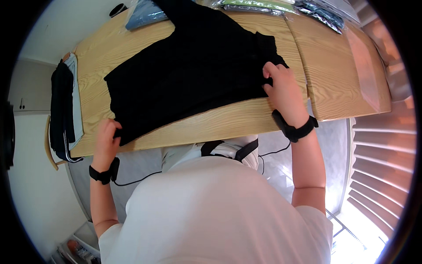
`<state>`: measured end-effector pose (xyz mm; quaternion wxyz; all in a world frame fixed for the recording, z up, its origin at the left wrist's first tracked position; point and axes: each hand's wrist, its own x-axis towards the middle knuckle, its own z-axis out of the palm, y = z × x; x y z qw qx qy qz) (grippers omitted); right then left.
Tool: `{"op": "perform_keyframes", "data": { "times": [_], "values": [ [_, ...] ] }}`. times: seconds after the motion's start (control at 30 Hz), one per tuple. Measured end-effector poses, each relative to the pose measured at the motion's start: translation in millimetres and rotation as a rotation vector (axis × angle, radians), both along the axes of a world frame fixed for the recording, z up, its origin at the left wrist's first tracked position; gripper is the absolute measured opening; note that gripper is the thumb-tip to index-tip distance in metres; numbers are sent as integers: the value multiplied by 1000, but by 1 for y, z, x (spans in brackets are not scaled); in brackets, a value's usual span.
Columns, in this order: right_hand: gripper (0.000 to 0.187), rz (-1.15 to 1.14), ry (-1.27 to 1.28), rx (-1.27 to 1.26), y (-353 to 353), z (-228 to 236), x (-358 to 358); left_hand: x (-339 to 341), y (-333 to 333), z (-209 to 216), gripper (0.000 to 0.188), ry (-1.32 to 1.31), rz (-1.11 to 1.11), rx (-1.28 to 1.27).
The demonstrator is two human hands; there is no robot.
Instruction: The recorder folds black clothing and places each item into a clear plastic bag.
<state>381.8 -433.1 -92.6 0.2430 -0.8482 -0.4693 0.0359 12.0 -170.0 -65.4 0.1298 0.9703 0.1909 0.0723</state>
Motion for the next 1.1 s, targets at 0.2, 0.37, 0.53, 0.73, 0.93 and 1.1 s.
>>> {"op": "perform_keyframes", "data": {
  "times": [0.2, 0.37, 0.53, 0.73, 0.93, 1.1],
  "values": [
    [30, 25, -4, -24, -3, 1, -4, 1, 4, 8, 36, -207, -8, 241],
    [31, 17, 10, -35, -5, 5, -8, -8, 5, -13, 40, -33, -34, 44],
    [31, -12, 42, -63, -5, 6, -10, -13, 9, -6, 40, -132, -7, 116],
    [39, 12, 113, -70, -13, 15, -11, -12, -2, 3, 39, -74, 34, -31],
    [46, 340, -30, 141, 59, 52, -80, 26, -23, 12, 42, -134, -72, -133],
    [55, 370, -318, -211, 76, 18, -104, 43, -38, -10, 54, 192, -20, 110]
  ]
}}
